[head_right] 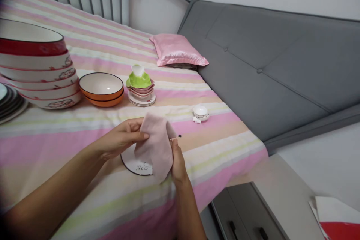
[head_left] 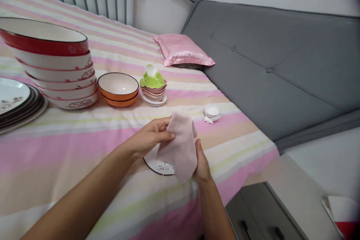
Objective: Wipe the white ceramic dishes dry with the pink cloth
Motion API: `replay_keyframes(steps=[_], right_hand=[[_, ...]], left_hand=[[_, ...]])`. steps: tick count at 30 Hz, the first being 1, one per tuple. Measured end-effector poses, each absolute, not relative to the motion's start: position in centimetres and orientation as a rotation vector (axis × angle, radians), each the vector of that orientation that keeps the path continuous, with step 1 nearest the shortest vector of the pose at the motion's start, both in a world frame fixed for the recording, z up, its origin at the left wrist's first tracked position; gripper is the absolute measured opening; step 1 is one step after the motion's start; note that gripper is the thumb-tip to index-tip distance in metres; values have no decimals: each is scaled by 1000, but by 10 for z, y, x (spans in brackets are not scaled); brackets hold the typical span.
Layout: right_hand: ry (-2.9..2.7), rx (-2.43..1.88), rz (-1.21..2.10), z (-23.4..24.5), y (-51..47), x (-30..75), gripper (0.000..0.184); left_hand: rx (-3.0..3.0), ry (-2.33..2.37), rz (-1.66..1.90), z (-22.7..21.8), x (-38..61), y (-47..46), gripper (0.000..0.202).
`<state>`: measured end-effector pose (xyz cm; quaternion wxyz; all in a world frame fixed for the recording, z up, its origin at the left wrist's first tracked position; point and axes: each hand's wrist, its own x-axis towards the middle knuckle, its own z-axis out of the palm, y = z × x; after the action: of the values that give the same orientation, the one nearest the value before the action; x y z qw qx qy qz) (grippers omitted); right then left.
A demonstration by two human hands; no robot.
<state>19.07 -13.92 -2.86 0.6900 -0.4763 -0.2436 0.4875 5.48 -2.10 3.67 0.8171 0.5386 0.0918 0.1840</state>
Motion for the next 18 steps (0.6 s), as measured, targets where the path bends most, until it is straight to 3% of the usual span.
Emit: replay_keyframes(steps=[3, 8, 13, 18], right_hand=[[-462, -930, 1198, -19, -141, 193, 55], [-477, -889, 1001, -12, -145, 200, 35], [-471, -894, 840, -16, -146, 206, 39], [-502, -988, 749, -18, -149, 210, 58]], left_hand=[[1159, 207, 374, 38, 55, -22, 22], [1197, 206, 396, 39, 54, -20, 21], [1281, 236, 385, 39, 54, -18, 26], [1324, 251, 400, 39, 54, -17, 25]])
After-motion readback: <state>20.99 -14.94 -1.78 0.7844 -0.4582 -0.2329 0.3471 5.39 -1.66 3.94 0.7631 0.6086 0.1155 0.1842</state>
